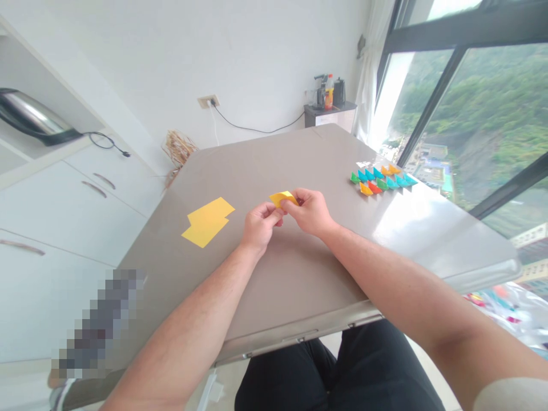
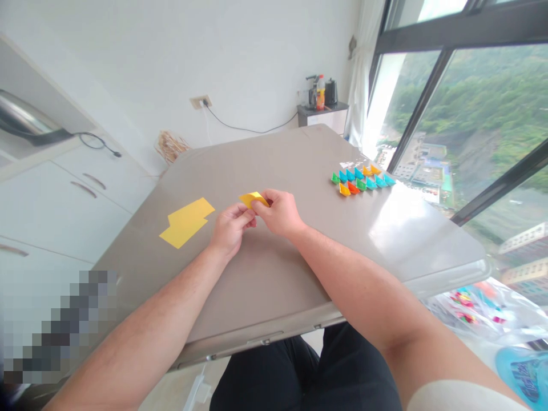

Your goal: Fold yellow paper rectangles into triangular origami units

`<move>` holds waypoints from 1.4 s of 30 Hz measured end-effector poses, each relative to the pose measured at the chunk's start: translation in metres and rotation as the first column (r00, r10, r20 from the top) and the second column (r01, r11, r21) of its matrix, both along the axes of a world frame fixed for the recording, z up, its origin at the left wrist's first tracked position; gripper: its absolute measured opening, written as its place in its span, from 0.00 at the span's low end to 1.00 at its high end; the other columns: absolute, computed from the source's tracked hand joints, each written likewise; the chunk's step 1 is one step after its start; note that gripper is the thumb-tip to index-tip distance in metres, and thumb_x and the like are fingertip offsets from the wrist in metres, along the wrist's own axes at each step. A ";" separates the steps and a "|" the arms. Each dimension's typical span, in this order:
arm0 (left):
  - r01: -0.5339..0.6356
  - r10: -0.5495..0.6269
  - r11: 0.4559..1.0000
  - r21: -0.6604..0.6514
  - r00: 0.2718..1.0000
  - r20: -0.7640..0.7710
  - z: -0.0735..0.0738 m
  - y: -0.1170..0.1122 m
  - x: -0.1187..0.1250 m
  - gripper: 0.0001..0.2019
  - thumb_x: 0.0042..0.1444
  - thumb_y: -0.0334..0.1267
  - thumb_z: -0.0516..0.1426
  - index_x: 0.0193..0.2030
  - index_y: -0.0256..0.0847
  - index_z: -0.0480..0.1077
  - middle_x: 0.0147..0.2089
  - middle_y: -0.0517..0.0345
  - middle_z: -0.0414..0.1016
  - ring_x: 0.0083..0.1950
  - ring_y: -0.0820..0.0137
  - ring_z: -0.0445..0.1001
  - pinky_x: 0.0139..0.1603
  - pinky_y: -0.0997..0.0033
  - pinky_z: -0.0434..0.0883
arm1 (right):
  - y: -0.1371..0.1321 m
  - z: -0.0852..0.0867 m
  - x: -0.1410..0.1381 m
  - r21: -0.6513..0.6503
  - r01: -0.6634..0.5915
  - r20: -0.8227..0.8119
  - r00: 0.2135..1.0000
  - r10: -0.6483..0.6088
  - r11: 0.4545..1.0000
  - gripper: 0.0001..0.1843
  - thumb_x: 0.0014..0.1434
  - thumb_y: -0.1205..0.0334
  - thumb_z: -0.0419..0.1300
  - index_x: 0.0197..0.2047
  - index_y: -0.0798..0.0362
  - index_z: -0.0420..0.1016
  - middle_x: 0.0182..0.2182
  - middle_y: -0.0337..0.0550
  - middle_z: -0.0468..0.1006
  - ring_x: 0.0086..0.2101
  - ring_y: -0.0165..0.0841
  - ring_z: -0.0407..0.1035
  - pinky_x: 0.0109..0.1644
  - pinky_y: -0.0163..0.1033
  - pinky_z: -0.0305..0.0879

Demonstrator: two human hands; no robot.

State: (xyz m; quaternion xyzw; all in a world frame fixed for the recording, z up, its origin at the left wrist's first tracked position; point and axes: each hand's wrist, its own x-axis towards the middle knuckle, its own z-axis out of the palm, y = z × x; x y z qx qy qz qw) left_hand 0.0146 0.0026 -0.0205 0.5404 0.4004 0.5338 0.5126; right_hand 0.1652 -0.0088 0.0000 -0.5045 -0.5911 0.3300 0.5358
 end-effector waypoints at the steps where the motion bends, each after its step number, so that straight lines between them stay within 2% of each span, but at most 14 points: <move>1: -0.004 0.004 1.000 -0.002 1.000 0.011 0.002 0.000 -0.001 0.10 0.49 0.43 0.69 0.34 0.41 0.78 0.32 0.58 0.77 0.32 0.72 0.72 0.36 0.70 0.69 | 0.000 0.001 0.000 0.002 0.010 0.039 0.999 -0.011 1.000 0.14 0.51 0.57 0.62 0.22 0.51 0.62 0.20 0.32 0.60 0.24 0.27 0.52 0.27 0.37 0.49; 3: -0.035 0.033 0.999 0.033 0.998 0.050 0.005 0.001 -0.003 0.14 0.48 0.44 0.70 0.40 0.43 0.79 0.39 0.56 0.80 0.38 0.70 0.75 0.39 0.69 0.71 | -0.001 0.002 0.001 0.001 0.008 0.096 0.995 -0.008 1.000 0.17 0.52 0.56 0.62 0.20 0.50 0.58 0.20 0.32 0.57 0.25 0.26 0.50 0.27 0.37 0.48; 5: -0.067 0.061 0.995 0.079 0.996 0.071 0.006 0.002 -0.006 0.16 0.47 0.46 0.71 0.41 0.42 0.80 0.42 0.54 0.81 0.42 0.68 0.77 0.42 0.68 0.73 | -0.002 0.003 0.001 -0.008 -0.024 0.136 0.990 0.025 1.000 0.17 0.53 0.55 0.62 0.20 0.51 0.60 0.20 0.32 0.57 0.24 0.26 0.50 0.27 0.37 0.48; 10: -0.070 0.064 0.988 0.141 0.997 0.045 0.006 0.003 -0.009 0.12 0.49 0.45 0.71 0.35 0.41 0.81 0.35 0.54 0.82 0.38 0.68 0.77 0.44 0.66 0.74 | -0.003 0.002 0.001 -0.030 -0.108 0.211 0.971 0.111 0.994 0.17 0.55 0.52 0.62 0.21 0.52 0.67 0.19 0.33 0.60 0.24 0.26 0.51 0.27 0.36 0.48; 14: -0.141 0.133 0.980 0.142 0.989 0.063 0.007 0.001 -0.006 0.08 0.48 0.41 0.70 0.30 0.41 0.80 0.32 0.57 0.81 0.37 0.69 0.77 0.44 0.66 0.73 | -0.002 0.001 0.000 -0.033 -0.128 0.218 0.967 0.132 0.991 0.14 0.55 0.52 0.61 0.24 0.52 0.71 0.19 0.33 0.63 0.24 0.26 0.53 0.27 0.36 0.50; 18: -0.197 0.189 0.972 0.130 0.979 0.071 0.006 0.000 -0.002 0.06 0.48 0.40 0.69 0.29 0.41 0.78 0.31 0.58 0.80 0.36 0.69 0.76 0.43 0.66 0.72 | -0.001 0.000 -0.001 -0.042 -0.131 0.219 0.966 0.137 0.990 0.15 0.55 0.52 0.62 0.23 0.53 0.70 0.19 0.33 0.63 0.24 0.26 0.53 0.27 0.36 0.50; 23: -0.234 0.226 0.955 0.184 0.972 0.063 0.002 0.000 -0.001 0.07 0.50 0.41 0.68 0.29 0.42 0.78 0.31 0.59 0.79 0.36 0.70 0.75 0.42 0.68 0.72 | -0.002 0.000 -0.002 -0.057 -0.135 0.188 0.972 0.144 0.989 0.16 0.54 0.51 0.63 0.22 0.52 0.68 0.19 0.33 0.61 0.23 0.26 0.52 0.27 0.36 0.49; 25: -0.205 0.194 0.966 0.160 0.978 0.081 0.002 -0.001 -0.001 0.09 0.50 0.43 0.69 0.31 0.41 0.79 0.33 0.57 0.80 0.37 0.69 0.76 0.43 0.67 0.72 | -0.002 0.000 -0.003 -0.080 -0.140 0.147 0.978 0.151 0.987 0.17 0.53 0.50 0.63 0.22 0.52 0.68 0.19 0.33 0.60 0.23 0.26 0.51 0.26 0.36 0.49; 28: -0.057 0.049 0.997 0.051 0.989 0.137 0.003 -0.002 0.000 0.15 0.47 0.46 0.72 0.38 0.41 0.80 0.38 0.54 0.81 0.40 0.67 0.78 0.47 0.64 0.73 | -0.002 0.000 -0.003 -0.099 -0.145 0.074 0.985 0.153 0.984 0.19 0.52 0.49 0.65 0.22 0.52 0.66 0.19 0.32 0.60 0.23 0.25 0.51 0.26 0.36 0.49; 30: 0.012 -0.011 1.000 -0.001 0.986 0.166 0.004 -0.003 0.001 0.16 0.44 0.46 0.73 0.38 0.41 0.80 0.38 0.53 0.81 0.41 0.66 0.78 0.49 0.62 0.73 | -0.002 0.000 -0.002 -0.100 -0.144 0.063 0.987 0.151 0.985 0.19 0.52 0.49 0.65 0.22 0.52 0.65 0.20 0.32 0.60 0.24 0.25 0.51 0.26 0.35 0.48; 33: -0.005 0.008 1.000 -0.017 0.985 0.173 0.003 -0.001 0.000 0.13 0.44 0.45 0.73 0.33 0.40 0.81 0.36 0.54 0.81 0.41 0.67 0.77 0.49 0.63 0.73 | -0.001 -0.002 -0.002 -0.094 -0.138 0.116 0.982 0.148 0.986 0.20 0.53 0.50 0.64 0.21 0.52 0.63 0.19 0.32 0.58 0.24 0.25 0.50 0.26 0.36 0.48; 36: -0.050 0.050 0.999 -0.008 0.983 0.177 0.000 0.003 -0.002 0.12 0.44 0.44 0.73 0.34 0.41 0.82 0.36 0.54 0.82 0.40 0.68 0.77 0.48 0.64 0.73 | -0.002 -0.004 -0.003 -0.040 -0.114 0.180 0.976 0.119 0.993 0.18 0.55 0.50 0.64 0.23 0.52 0.67 0.21 0.34 0.64 0.25 0.27 0.55 0.28 0.36 0.53; 39: -0.118 0.111 0.992 0.053 0.985 0.129 -0.002 0.006 -0.005 0.12 0.45 0.46 0.73 0.34 0.42 0.83 0.36 0.55 0.82 0.40 0.67 0.78 0.48 0.64 0.74 | -0.002 -0.005 -0.002 0.129 -0.023 0.194 0.981 -0.003 0.991 0.10 0.55 0.53 0.65 0.32 0.50 0.76 0.29 0.38 0.75 0.29 0.30 0.64 0.34 0.38 0.62; 42: -0.154 0.152 0.978 0.139 0.988 0.024 -0.001 0.007 -0.008 0.13 0.46 0.47 0.72 0.34 0.42 0.83 0.38 0.53 0.83 0.43 0.64 0.80 0.50 0.62 0.75 | -0.002 -0.004 -0.001 0.279 0.014 0.183 0.981 -0.068 0.960 0.06 0.57 0.58 0.63 0.32 0.50 0.78 0.32 0.41 0.76 0.30 0.30 0.66 0.38 0.39 0.65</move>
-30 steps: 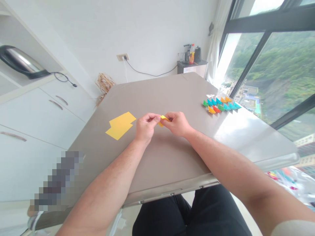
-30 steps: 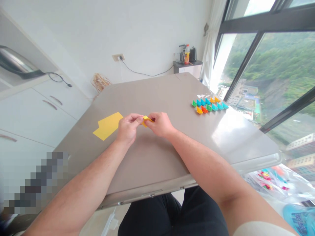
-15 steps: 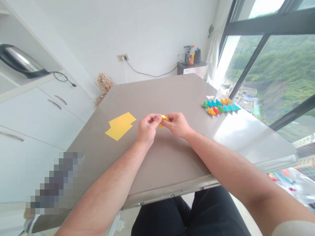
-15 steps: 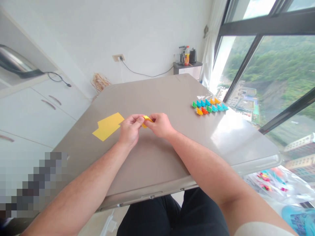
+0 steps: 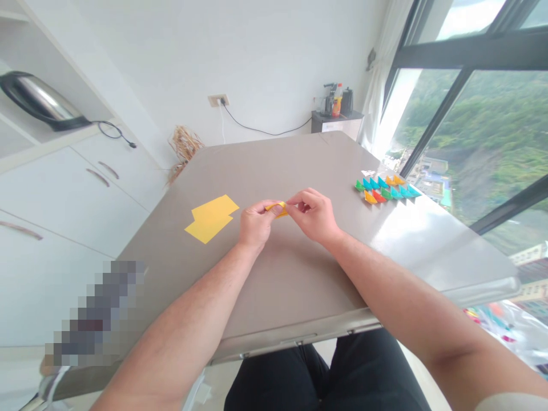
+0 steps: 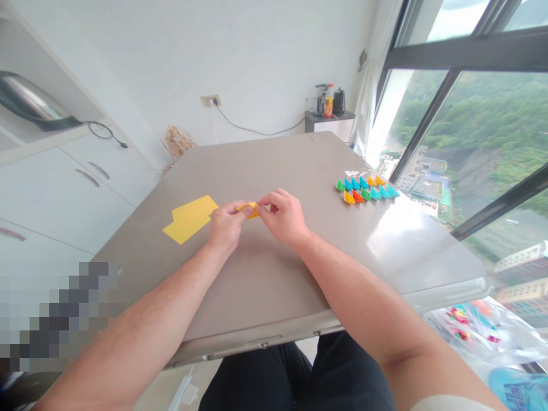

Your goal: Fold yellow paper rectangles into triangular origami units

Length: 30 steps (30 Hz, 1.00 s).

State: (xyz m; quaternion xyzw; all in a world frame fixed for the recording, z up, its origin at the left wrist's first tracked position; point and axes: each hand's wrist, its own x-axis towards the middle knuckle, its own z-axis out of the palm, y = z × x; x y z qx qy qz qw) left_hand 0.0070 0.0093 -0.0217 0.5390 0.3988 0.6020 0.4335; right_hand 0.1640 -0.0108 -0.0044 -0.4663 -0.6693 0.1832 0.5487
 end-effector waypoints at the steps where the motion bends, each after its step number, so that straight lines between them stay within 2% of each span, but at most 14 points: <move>1: -0.012 0.013 1.000 0.014 0.999 -0.031 0.000 0.000 -0.001 0.13 0.46 0.48 0.72 0.34 0.42 0.83 0.39 0.53 0.83 0.43 0.63 0.80 0.50 0.62 0.75 | 0.000 0.000 0.000 0.017 -0.009 0.006 1.000 0.008 1.000 0.06 0.57 0.60 0.62 0.31 0.50 0.78 0.32 0.41 0.76 0.30 0.30 0.66 0.37 0.39 0.65; 7: -0.055 0.060 0.996 0.064 0.994 -0.091 0.001 -0.002 -0.002 0.10 0.49 0.46 0.71 0.35 0.44 0.83 0.39 0.53 0.84 0.43 0.62 0.80 0.49 0.62 0.76 | 0.001 0.001 0.001 -0.021 -0.039 0.010 0.999 0.040 0.999 0.06 0.57 0.62 0.63 0.29 0.50 0.79 0.30 0.41 0.76 0.30 0.31 0.67 0.36 0.38 0.64; 21: -0.023 0.040 0.993 0.113 0.987 -0.155 -0.003 0.001 -0.003 0.06 0.52 0.43 0.68 0.34 0.44 0.83 0.39 0.54 0.83 0.43 0.63 0.80 0.48 0.64 0.75 | -0.001 0.001 0.000 -0.004 -0.081 -0.004 0.997 0.081 0.997 0.05 0.56 0.65 0.62 0.30 0.51 0.80 0.30 0.40 0.77 0.29 0.29 0.67 0.34 0.37 0.65; 25: -0.004 0.021 0.994 0.108 0.988 -0.151 -0.003 0.000 -0.002 0.08 0.52 0.44 0.69 0.34 0.44 0.83 0.39 0.54 0.83 0.43 0.63 0.80 0.47 0.64 0.75 | -0.001 0.002 0.000 -0.008 -0.082 -0.010 0.997 0.081 0.997 0.05 0.56 0.66 0.62 0.30 0.51 0.80 0.30 0.40 0.77 0.29 0.29 0.68 0.35 0.37 0.65; 30: -0.054 0.065 0.996 0.075 0.987 -0.146 0.000 -0.001 -0.003 0.11 0.50 0.46 0.69 0.35 0.42 0.83 0.39 0.54 0.84 0.44 0.63 0.80 0.48 0.63 0.75 | 0.001 0.000 0.000 -0.020 -0.059 -0.018 0.998 0.058 0.998 0.05 0.55 0.65 0.62 0.31 0.52 0.80 0.29 0.40 0.77 0.29 0.29 0.68 0.34 0.37 0.65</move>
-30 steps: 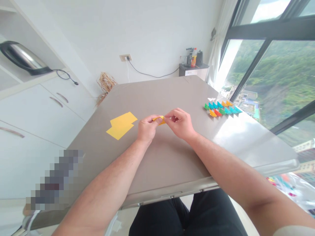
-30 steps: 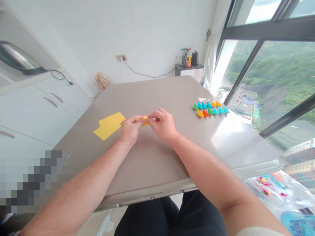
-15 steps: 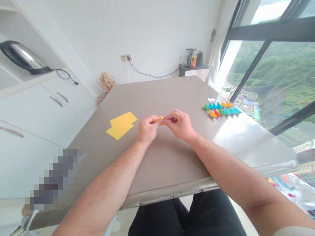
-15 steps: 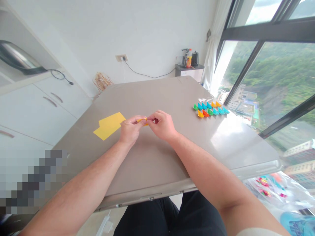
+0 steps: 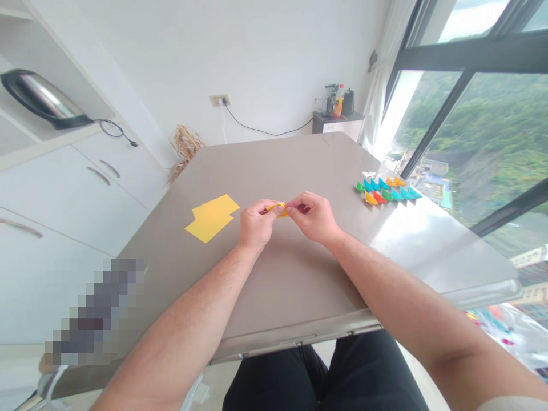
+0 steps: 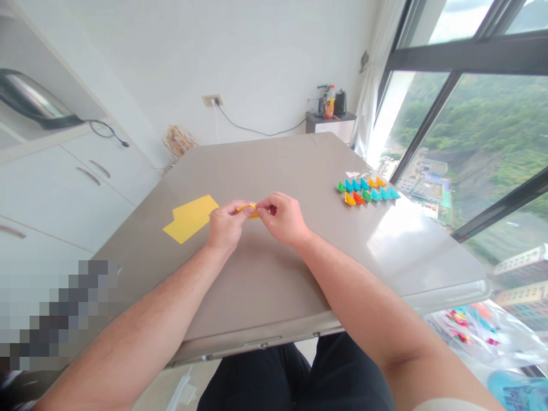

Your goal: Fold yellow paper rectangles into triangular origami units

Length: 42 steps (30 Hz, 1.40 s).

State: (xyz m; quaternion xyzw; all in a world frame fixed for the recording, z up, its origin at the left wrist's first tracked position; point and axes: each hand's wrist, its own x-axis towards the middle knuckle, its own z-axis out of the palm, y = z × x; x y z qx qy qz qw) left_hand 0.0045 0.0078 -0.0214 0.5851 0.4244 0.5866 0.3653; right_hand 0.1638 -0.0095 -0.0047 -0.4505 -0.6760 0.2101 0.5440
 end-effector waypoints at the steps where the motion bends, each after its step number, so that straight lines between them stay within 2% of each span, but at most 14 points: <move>1: -0.003 0.003 1.000 -0.005 1.000 -0.003 0.000 0.000 0.000 0.11 0.50 0.46 0.69 0.35 0.43 0.83 0.39 0.54 0.84 0.44 0.63 0.80 0.48 0.63 0.75 | 0.000 0.000 0.000 -0.006 0.002 0.002 1.000 -0.002 1.000 0.05 0.55 0.65 0.62 0.30 0.52 0.80 0.29 0.40 0.77 0.28 0.29 0.68 0.33 0.37 0.65; 6: 0.034 -0.034 0.999 0.014 0.999 -0.032 0.000 0.001 0.000 0.08 0.51 0.44 0.68 0.34 0.43 0.83 0.38 0.55 0.84 0.42 0.64 0.80 0.46 0.64 0.75 | -0.001 0.002 0.001 -0.026 -0.015 -0.020 1.000 0.014 1.000 0.05 0.55 0.65 0.63 0.30 0.52 0.80 0.29 0.39 0.77 0.28 0.29 0.67 0.33 0.37 0.64; 10: 0.018 -0.017 0.999 0.026 0.999 -0.033 0.001 0.000 0.000 0.07 0.52 0.44 0.68 0.34 0.44 0.83 0.39 0.55 0.84 0.42 0.64 0.80 0.46 0.65 0.75 | -0.002 0.002 0.001 -0.037 -0.020 -0.032 0.999 0.019 0.999 0.05 0.55 0.64 0.63 0.30 0.52 0.80 0.28 0.39 0.77 0.28 0.29 0.67 0.33 0.37 0.64; 16: 0.122 -0.123 0.991 -0.057 0.992 -0.016 0.000 0.001 -0.001 0.11 0.49 0.47 0.70 0.34 0.43 0.83 0.39 0.54 0.83 0.43 0.63 0.79 0.48 0.63 0.75 | -0.002 0.002 0.001 -0.037 -0.064 -0.061 0.996 0.062 0.997 0.04 0.55 0.64 0.63 0.30 0.52 0.80 0.28 0.39 0.76 0.28 0.29 0.67 0.33 0.37 0.64; 20: 0.102 -0.103 0.994 -0.037 0.995 -0.012 -0.001 0.002 -0.002 0.11 0.49 0.47 0.70 0.34 0.43 0.83 0.38 0.54 0.83 0.43 0.63 0.79 0.48 0.63 0.75 | -0.003 0.002 0.001 -0.064 -0.075 -0.087 0.994 0.069 0.995 0.04 0.55 0.64 0.63 0.30 0.52 0.79 0.29 0.39 0.77 0.28 0.29 0.67 0.33 0.37 0.64; 25: 0.133 -0.134 0.990 -0.035 0.991 -0.026 0.000 0.002 -0.003 0.10 0.50 0.46 0.69 0.34 0.43 0.83 0.38 0.54 0.83 0.42 0.63 0.80 0.46 0.63 0.75 | -0.003 0.002 0.001 -0.065 -0.076 -0.091 0.993 0.070 0.995 0.04 0.54 0.63 0.63 0.30 0.52 0.79 0.28 0.39 0.77 0.28 0.29 0.67 0.33 0.37 0.64; 30: 0.053 -0.053 0.999 -0.002 0.998 -0.024 0.003 0.002 -0.004 0.08 0.50 0.44 0.69 0.34 0.44 0.83 0.39 0.55 0.84 0.44 0.63 0.80 0.48 0.63 0.74 | -0.002 0.002 0.002 -0.105 -0.067 -0.097 0.994 0.057 0.992 0.05 0.55 0.62 0.62 0.31 0.52 0.79 0.28 0.39 0.78 0.27 0.29 0.67 0.32 0.37 0.64; 35: 0.113 -0.114 0.993 -0.022 0.993 -0.042 0.001 0.003 -0.004 0.10 0.50 0.46 0.69 0.34 0.43 0.83 0.38 0.55 0.84 0.42 0.63 0.80 0.46 0.63 0.75 | -0.003 0.003 0.001 -0.088 -0.076 -0.106 0.992 0.066 0.993 0.05 0.55 0.63 0.62 0.31 0.52 0.80 0.29 0.40 0.78 0.29 0.30 0.69 0.34 0.38 0.66; 39: 0.051 -0.050 0.999 0.012 0.997 -0.065 0.002 0.003 -0.005 0.08 0.51 0.45 0.68 0.34 0.44 0.83 0.39 0.55 0.84 0.43 0.63 0.80 0.47 0.63 0.75 | -0.004 0.003 0.001 -0.113 -0.083 -0.110 0.991 0.070 0.990 0.05 0.54 0.63 0.62 0.32 0.52 0.80 0.28 0.40 0.78 0.28 0.29 0.68 0.32 0.37 0.65; 42: 0.055 -0.054 0.998 0.010 0.996 -0.067 0.003 0.002 -0.005 0.08 0.50 0.44 0.68 0.33 0.44 0.83 0.38 0.56 0.83 0.42 0.64 0.80 0.45 0.64 0.75 | -0.004 0.003 0.000 -0.118 -0.091 -0.123 0.989 0.077 0.989 0.06 0.54 0.62 0.62 0.32 0.53 0.81 0.29 0.40 0.78 0.28 0.29 0.68 0.33 0.37 0.65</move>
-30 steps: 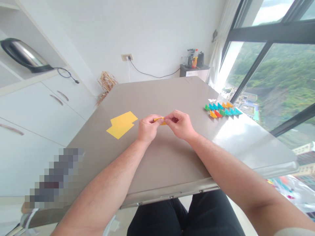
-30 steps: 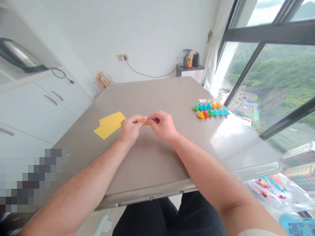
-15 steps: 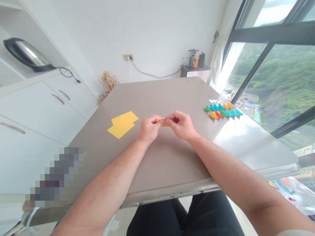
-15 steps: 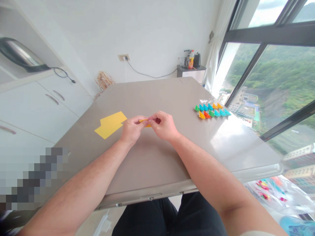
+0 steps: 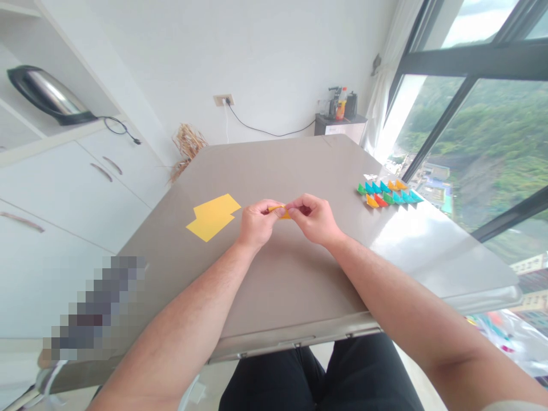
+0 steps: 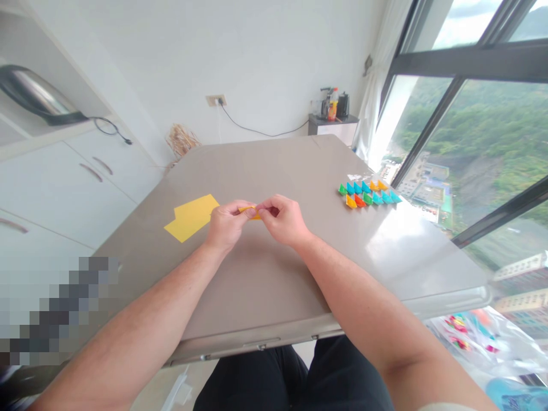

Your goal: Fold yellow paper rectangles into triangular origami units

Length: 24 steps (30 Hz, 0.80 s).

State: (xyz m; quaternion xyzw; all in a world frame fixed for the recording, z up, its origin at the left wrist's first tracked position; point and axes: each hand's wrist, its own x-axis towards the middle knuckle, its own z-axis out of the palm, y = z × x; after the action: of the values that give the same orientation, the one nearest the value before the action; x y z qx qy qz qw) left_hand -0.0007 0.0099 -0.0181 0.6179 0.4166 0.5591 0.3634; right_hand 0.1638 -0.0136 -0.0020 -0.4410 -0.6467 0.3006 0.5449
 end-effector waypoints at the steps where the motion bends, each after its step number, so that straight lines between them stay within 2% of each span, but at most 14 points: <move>1: 0.005 -0.005 1.000 -0.002 1.000 0.002 0.000 0.000 0.000 0.07 0.50 0.44 0.68 0.33 0.44 0.83 0.38 0.56 0.83 0.41 0.64 0.80 0.45 0.65 0.75 | 0.000 0.000 0.000 -0.007 -0.007 -0.011 1.000 0.007 1.000 0.06 0.54 0.62 0.62 0.33 0.53 0.81 0.29 0.41 0.79 0.28 0.29 0.68 0.33 0.37 0.65; 6: -0.039 0.038 0.999 0.012 0.999 0.024 0.003 -0.002 -0.001 0.07 0.50 0.44 0.69 0.33 0.45 0.83 0.38 0.56 0.84 0.42 0.63 0.79 0.46 0.65 0.74 | 0.000 0.001 0.002 -0.097 -0.006 -0.008 1.000 0.006 0.995 0.07 0.54 0.60 0.62 0.32 0.53 0.81 0.26 0.39 0.78 0.26 0.30 0.67 0.31 0.37 0.63; 9: -0.048 0.048 0.999 -0.003 0.998 0.042 0.005 -0.003 -0.001 0.07 0.49 0.44 0.69 0.33 0.44 0.83 0.38 0.55 0.84 0.42 0.63 0.79 0.46 0.64 0.74 | 0.001 0.001 0.002 -0.103 0.020 0.019 1.000 -0.019 0.994 0.07 0.54 0.58 0.64 0.31 0.52 0.79 0.25 0.39 0.77 0.26 0.30 0.66 0.31 0.37 0.63; 15: 0.028 -0.022 0.998 -0.049 0.992 0.124 0.005 -0.004 0.002 0.09 0.49 0.45 0.70 0.32 0.43 0.82 0.36 0.55 0.83 0.41 0.64 0.79 0.47 0.63 0.75 | 0.000 0.001 0.001 -0.041 0.007 0.030 1.000 -0.006 0.999 0.14 0.53 0.49 0.69 0.33 0.52 0.78 0.26 0.39 0.77 0.27 0.29 0.65 0.30 0.37 0.62; 19: 0.081 -0.051 0.989 -0.125 0.973 0.223 0.004 -0.005 0.005 0.11 0.47 0.45 0.71 0.31 0.42 0.81 0.34 0.55 0.83 0.39 0.64 0.79 0.47 0.61 0.75 | 0.000 0.002 0.001 -0.096 0.003 0.039 0.999 0.000 0.995 0.14 0.55 0.49 0.68 0.30 0.52 0.77 0.25 0.39 0.76 0.26 0.29 0.65 0.29 0.37 0.61; 24: 0.144 -0.083 0.974 -0.177 0.945 0.317 0.005 -0.006 0.007 0.10 0.46 0.45 0.71 0.30 0.42 0.81 0.31 0.56 0.81 0.39 0.64 0.78 0.49 0.60 0.74 | 0.003 0.000 0.002 -0.147 -0.031 -0.042 0.999 0.025 0.989 0.15 0.53 0.48 0.68 0.30 0.52 0.76 0.24 0.39 0.76 0.25 0.29 0.65 0.28 0.36 0.61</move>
State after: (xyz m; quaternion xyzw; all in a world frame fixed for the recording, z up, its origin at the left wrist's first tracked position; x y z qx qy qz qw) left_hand 0.0063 0.0036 -0.0135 0.5073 0.3720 0.5823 0.5150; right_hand 0.1653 -0.0101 -0.0015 -0.4651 -0.6175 0.3642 0.5194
